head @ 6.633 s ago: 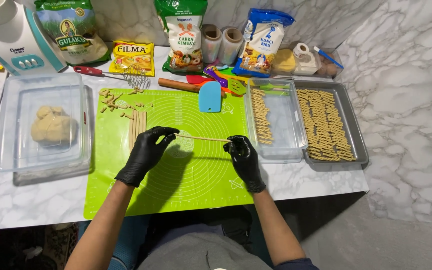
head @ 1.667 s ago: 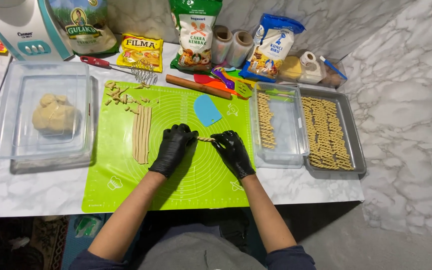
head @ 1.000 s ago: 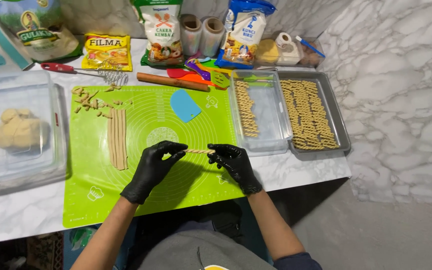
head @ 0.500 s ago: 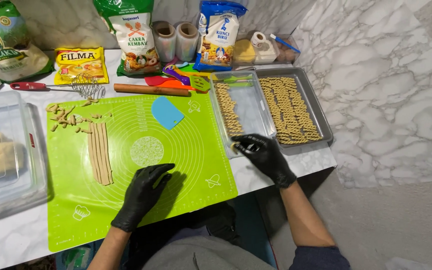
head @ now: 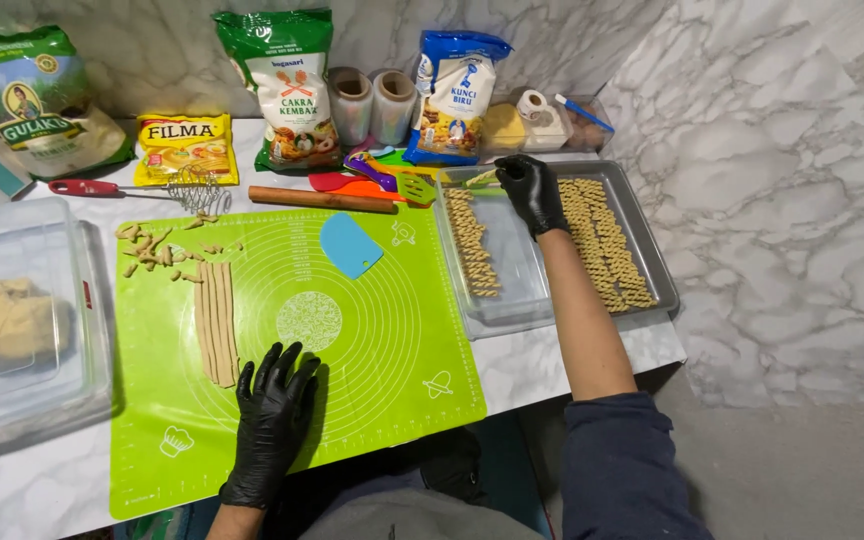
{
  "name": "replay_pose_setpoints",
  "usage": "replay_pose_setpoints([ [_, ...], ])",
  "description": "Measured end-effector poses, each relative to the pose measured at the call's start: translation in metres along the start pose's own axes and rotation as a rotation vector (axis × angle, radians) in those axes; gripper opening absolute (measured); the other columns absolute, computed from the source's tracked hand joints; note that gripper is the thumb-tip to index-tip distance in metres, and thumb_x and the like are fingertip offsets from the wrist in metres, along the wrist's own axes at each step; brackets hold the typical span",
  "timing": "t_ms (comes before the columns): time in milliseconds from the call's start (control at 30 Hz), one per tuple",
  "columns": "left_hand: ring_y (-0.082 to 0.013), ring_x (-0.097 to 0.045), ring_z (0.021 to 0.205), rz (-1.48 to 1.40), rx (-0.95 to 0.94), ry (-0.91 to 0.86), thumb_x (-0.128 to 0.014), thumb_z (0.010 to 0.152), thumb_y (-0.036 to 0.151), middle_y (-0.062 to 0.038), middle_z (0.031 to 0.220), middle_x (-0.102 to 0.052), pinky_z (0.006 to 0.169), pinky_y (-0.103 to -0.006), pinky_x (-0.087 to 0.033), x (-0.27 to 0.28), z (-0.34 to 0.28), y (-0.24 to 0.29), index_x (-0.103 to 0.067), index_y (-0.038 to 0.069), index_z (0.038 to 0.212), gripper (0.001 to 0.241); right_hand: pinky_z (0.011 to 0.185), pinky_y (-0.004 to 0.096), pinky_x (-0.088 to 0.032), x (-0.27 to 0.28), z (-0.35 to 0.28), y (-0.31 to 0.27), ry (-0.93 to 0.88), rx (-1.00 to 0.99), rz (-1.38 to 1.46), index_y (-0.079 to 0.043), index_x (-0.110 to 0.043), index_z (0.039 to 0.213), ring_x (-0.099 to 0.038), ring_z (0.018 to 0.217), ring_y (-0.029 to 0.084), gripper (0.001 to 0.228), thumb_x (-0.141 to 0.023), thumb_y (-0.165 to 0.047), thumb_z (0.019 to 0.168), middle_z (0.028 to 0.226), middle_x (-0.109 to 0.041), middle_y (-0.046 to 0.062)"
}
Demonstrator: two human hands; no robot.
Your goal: The person shapes dough into twists on a silicone mat and places them into metal trays.
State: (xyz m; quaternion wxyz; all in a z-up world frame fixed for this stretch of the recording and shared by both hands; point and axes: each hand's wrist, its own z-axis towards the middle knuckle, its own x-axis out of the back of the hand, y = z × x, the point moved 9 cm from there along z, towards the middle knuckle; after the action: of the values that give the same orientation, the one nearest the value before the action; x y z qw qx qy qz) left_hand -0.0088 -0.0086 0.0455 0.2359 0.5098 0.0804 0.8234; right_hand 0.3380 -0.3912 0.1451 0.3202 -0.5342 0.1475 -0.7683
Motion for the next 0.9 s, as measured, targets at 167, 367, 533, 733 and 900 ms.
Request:
replay_pose_setpoints([
  [167, -0.0333, -0.049, 0.145, 0.004, 0.015, 0.032, -0.062, 0.094, 0.014, -0.008, 0.151, -0.057, 0.124, -0.0500, -0.023, 0.000, -0.004, -0.005, -0.057, 0.023, 0.139, 0.046, 0.086, 0.045, -0.056, -0.047, 0.007, 0.082, -0.120, -0.046, -0.328, -0.013, -0.082, 0.106, -0.072, 0.098, 0.035, 0.024, -0.074, -0.021, 0.085, 0.103, -0.078, 0.013],
  [367, -0.0329, -0.049, 0.145, 0.059, 0.043, 0.012, -0.061, 0.095, 0.018, -0.008, 0.151, -0.056, 0.122, -0.0501, -0.024, -0.001, 0.000, -0.004, -0.061, 0.022, 0.135, 0.041, 0.064, 0.050, -0.056, -0.042, -0.006, 0.067, 0.074, 0.158, -0.518, -0.015, -0.077, 0.096, -0.072, 0.078, 0.041, 0.013, -0.072, -0.017, 0.084, 0.086, -0.077, 0.013],
  [533, -0.0321, -0.051, 0.141, 0.149, 0.152, 0.011, -0.061, 0.095, 0.027, -0.008, 0.147, -0.059, 0.118, -0.0508, -0.029, 0.006, 0.007, -0.007, -0.065, 0.024, 0.126, 0.031, 0.092, 0.045, -0.054, -0.079, -0.011, 0.079, -0.225, 0.252, -0.347, -0.008, -0.080, 0.110, -0.070, 0.103, 0.039, 0.026, -0.062, -0.017, 0.092, 0.112, -0.076, 0.016],
  [733, -0.0262, -0.047, 0.143, 0.141, 0.272, -0.044, -0.064, 0.096, 0.036, -0.004, 0.142, -0.058, 0.117, -0.0535, -0.030, -0.014, 0.011, -0.050, -0.062, 0.029, 0.130, 0.035, 0.085, 0.049, -0.057, -0.020, -0.062, -0.084, -0.084, -0.029, -0.154, -0.013, -0.075, 0.112, -0.070, 0.102, 0.037, 0.016, -0.065, -0.022, 0.103, 0.101, -0.074, 0.015],
  [900, -0.0228, -0.057, 0.128, 0.163, 0.214, -0.120, -0.056, 0.102, 0.022, 0.001, 0.131, -0.061, 0.111, -0.0530, -0.042, -0.027, 0.075, -0.134, -0.059, 0.034, 0.135, 0.035, 0.071, 0.041, -0.060, -0.062, -0.179, -0.177, -0.251, 0.029, 0.172, -0.016, -0.079, 0.110, -0.074, 0.091, 0.034, 0.014, -0.071, -0.015, 0.098, 0.095, -0.076, 0.017],
])
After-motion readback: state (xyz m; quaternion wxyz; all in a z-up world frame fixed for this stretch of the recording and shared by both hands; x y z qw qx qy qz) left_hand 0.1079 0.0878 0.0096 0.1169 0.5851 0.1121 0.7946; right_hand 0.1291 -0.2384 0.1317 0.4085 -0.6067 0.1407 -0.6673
